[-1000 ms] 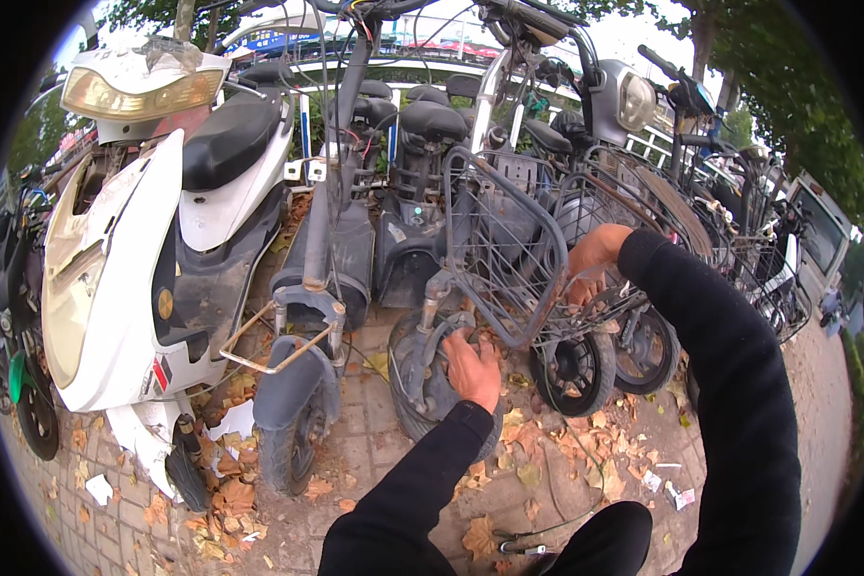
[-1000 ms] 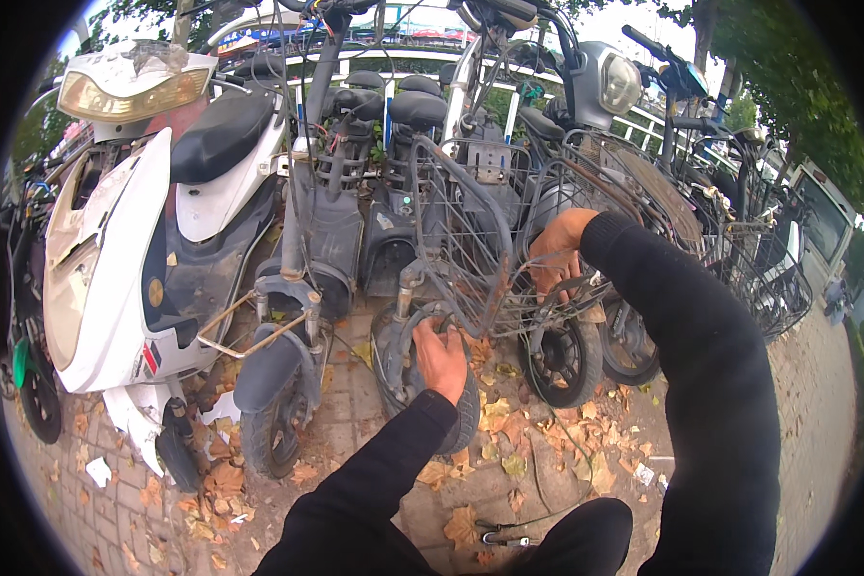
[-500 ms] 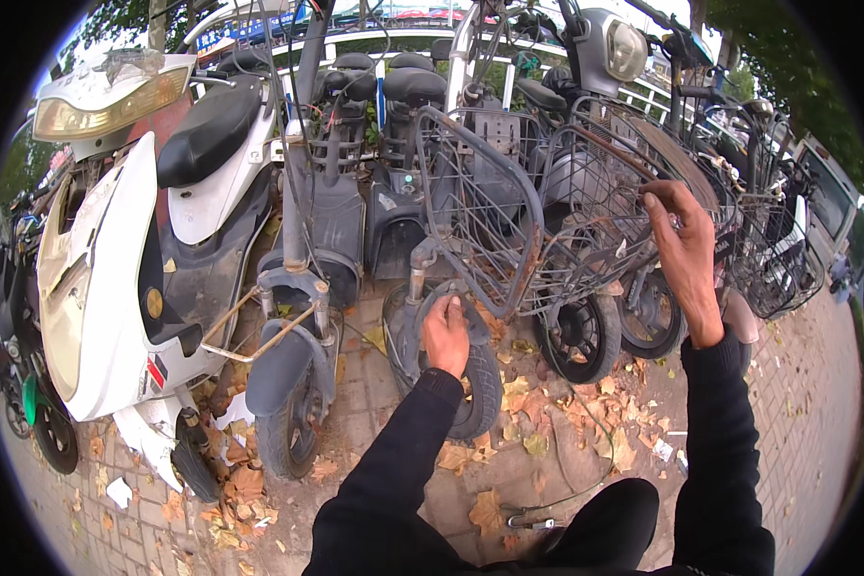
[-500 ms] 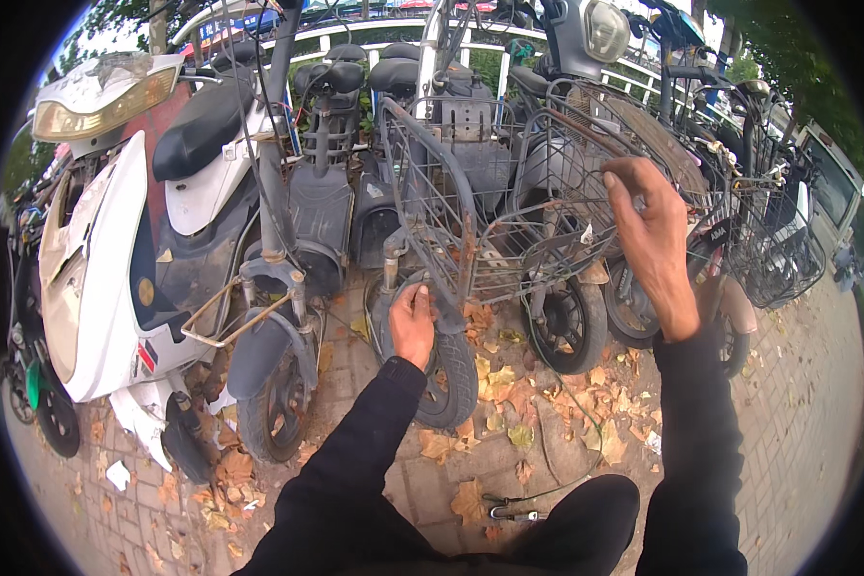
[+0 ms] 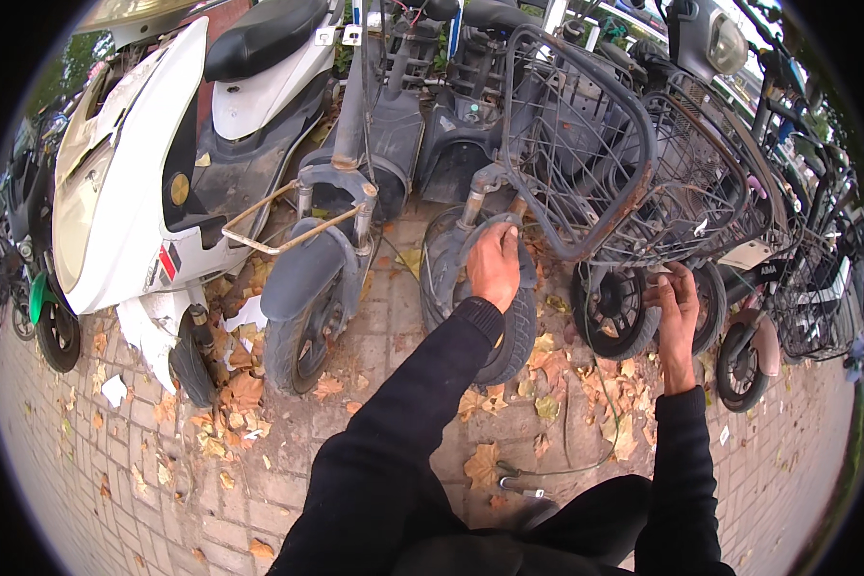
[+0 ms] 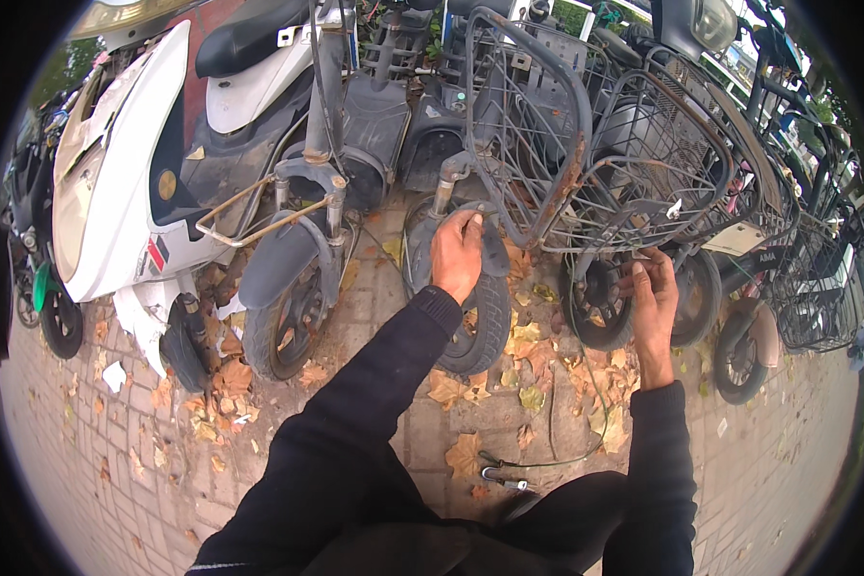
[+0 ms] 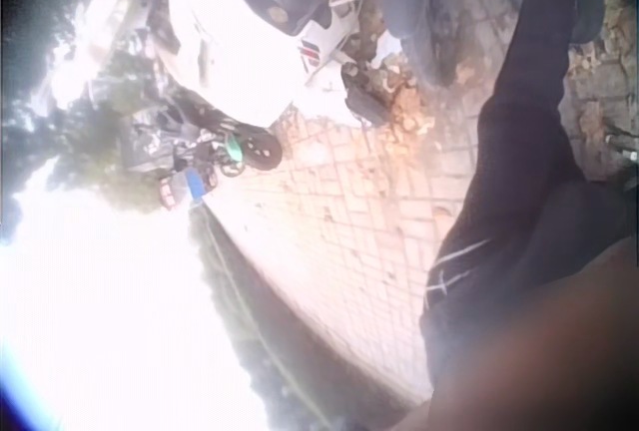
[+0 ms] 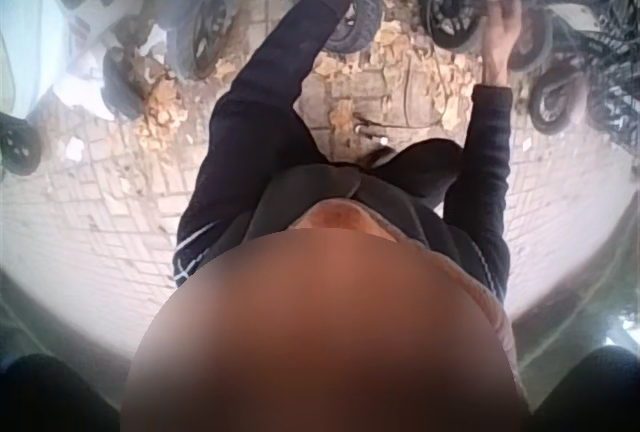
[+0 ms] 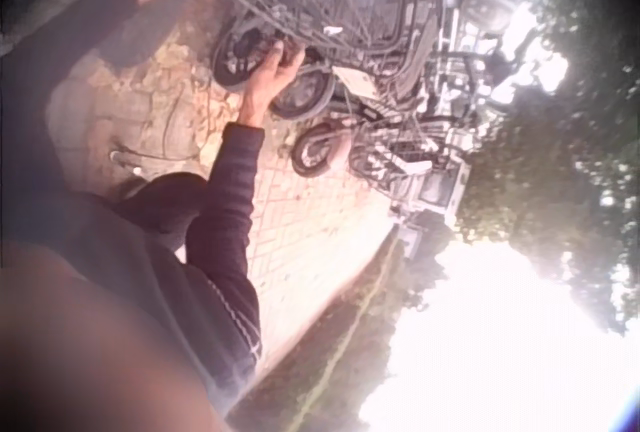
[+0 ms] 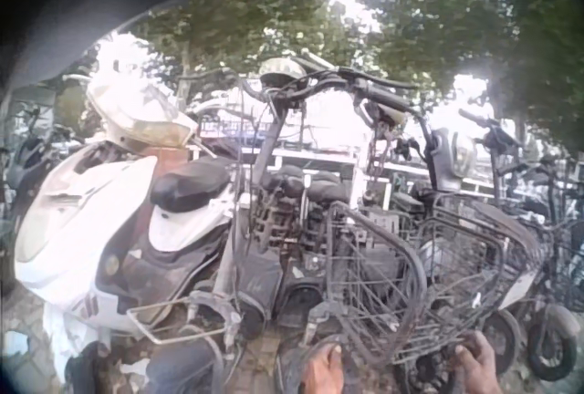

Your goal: The person unlocks a padlock securing a green cable to a bicycle. They insert the key, turn it to open the lock, remove the cable from the bike, and then relock the padlock.

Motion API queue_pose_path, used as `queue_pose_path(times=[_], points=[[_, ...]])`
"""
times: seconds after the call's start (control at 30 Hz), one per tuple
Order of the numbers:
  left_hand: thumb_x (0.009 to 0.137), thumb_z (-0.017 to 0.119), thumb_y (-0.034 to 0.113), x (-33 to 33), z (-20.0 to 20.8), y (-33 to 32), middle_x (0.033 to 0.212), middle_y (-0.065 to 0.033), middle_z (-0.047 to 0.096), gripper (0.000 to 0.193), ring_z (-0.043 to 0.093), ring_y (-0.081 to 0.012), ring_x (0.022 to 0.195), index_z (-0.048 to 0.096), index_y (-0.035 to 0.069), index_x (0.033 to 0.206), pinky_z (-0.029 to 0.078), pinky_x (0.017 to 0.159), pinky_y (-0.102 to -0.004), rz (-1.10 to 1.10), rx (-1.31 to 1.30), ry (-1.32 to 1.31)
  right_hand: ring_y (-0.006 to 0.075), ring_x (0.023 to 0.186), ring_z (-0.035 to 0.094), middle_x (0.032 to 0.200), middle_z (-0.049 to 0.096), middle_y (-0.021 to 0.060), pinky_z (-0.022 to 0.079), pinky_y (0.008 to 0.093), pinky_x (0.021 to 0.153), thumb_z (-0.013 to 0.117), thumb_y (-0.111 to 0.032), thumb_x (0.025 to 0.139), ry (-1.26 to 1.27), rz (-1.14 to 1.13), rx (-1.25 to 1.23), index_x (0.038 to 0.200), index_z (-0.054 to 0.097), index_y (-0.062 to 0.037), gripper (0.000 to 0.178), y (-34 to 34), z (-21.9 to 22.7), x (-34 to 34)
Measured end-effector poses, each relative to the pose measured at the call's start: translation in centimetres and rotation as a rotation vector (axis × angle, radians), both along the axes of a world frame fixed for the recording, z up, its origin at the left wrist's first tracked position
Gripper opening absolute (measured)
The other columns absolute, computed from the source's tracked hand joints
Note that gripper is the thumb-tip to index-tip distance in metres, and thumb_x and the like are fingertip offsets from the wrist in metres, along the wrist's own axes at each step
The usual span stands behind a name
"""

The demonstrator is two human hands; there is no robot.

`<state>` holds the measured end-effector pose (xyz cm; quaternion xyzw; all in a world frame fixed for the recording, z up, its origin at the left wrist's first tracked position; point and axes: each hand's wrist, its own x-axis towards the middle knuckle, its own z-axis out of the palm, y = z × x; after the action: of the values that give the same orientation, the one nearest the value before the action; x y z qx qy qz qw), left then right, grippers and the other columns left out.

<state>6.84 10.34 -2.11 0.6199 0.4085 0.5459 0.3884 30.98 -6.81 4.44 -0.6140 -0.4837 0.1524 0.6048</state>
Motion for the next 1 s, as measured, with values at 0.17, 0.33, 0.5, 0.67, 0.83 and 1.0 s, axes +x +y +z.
queue_pose_path(times=[0.17, 0.33, 0.5, 0.67, 0.83, 1.0], points=[[0.099, 0.056, 0.021, -0.4, 0.3, 0.4, 0.103, -0.0214, 0.069, 0.026, 0.065, -0.0419, 0.098, 0.069, -0.001, 0.107, 0.049, 0.086, -0.0466, 0.013, -0.007, -0.037, 0.0113, 0.076, 0.064, 0.1, 0.067, 0.0072, 0.053, 0.0261, 0.068, 0.061, -0.015, 0.1, 0.104, 0.009, 0.031, 0.144, 0.044, 0.0, 0.05, 0.4, -1.0, -0.8], [0.098, 0.058, 0.018, -0.5, 0.2, 1.4, 0.101, -0.0208, 0.071, 0.024, 0.067, -0.039, 0.095, 0.07, -0.001, 0.109, 0.05, 0.085, -0.043, -0.04, -0.055, -0.058, 0.0129, 0.077, 0.067, 0.1, 0.069, 0.0086, 0.054, 0.0274, 0.069, 0.061, -0.013, 0.099, 0.222, 0.058, -0.084, 0.138, 0.049, -0.005, 0.041, 1.7, -0.6, -0.9], [0.101, 0.058, 0.018, -0.9, 0.4, 1.6, 0.093, -0.0091, 0.068, 0.026, 0.064, -0.0179, 0.083, 0.068, -0.003, 0.114, 0.053, 0.073, -0.0342, -0.137, -0.085, -0.078, 0.0159, 0.076, 0.068, 0.1, 0.068, 0.0128, 0.056, 0.028, 0.067, 0.059, -0.01, 0.1, 0.274, 0.187, -0.102, 0.148, 0.039, -0.0057, 0.052, 2.5, -0.1, -0.5], [0.102, 0.058, 0.016, -1.2, 0.9, 1.5, 0.098, -0.0047, 0.065, 0.026, 0.061, -0.0118, 0.086, 0.067, -0.003, 0.118, 0.054, 0.071, -0.0306, -0.148, -0.152, -0.082, 0.0103, 0.071, 0.064, 0.093, 0.065, 0.006, 0.053, 0.0246, 0.062, 0.059, -0.007, 0.098, 0.167, -0.116, 0.077, 0.134, 0.053, 0.0019, 0.037, 2.1, -2.0, -2.7], [0.102, 0.059, 0.016, -0.8, 0.9, 1.4, 0.093, -0.0048, 0.065, 0.027, 0.06, -0.011, 0.081, 0.066, -0.005, 0.117, 0.053, 0.067, -0.0291, -0.154, -0.152, -0.152, 0.0048, 0.065, 0.054, 0.088, 0.063, 0.0009, 0.046, 0.0216, 0.059, 0.058, -0.009, 0.101, 0.048, -0.301, 0.238, 0.118, 0.062, -0.0006, 0.019, 1.0, -2.3, -4.7], [0.102, 0.059, 0.017, -0.7, 0.7, 1.2, 0.089, -0.0047, 0.065, 0.026, 0.058, -0.0112, 0.074, 0.067, -0.005, 0.115, 0.052, 0.065, -0.0297, -0.121, -0.115, -0.141, 0.0207, 0.074, 0.065, 0.094, 0.067, 0.0099, 0.051, 0.0313, 0.067, 0.063, -0.006, 0.094, -0.363, -0.393, 0.158, 0.118, 0.063, -0.0032, 0.024, 0.7, 0.1, -3.8]])
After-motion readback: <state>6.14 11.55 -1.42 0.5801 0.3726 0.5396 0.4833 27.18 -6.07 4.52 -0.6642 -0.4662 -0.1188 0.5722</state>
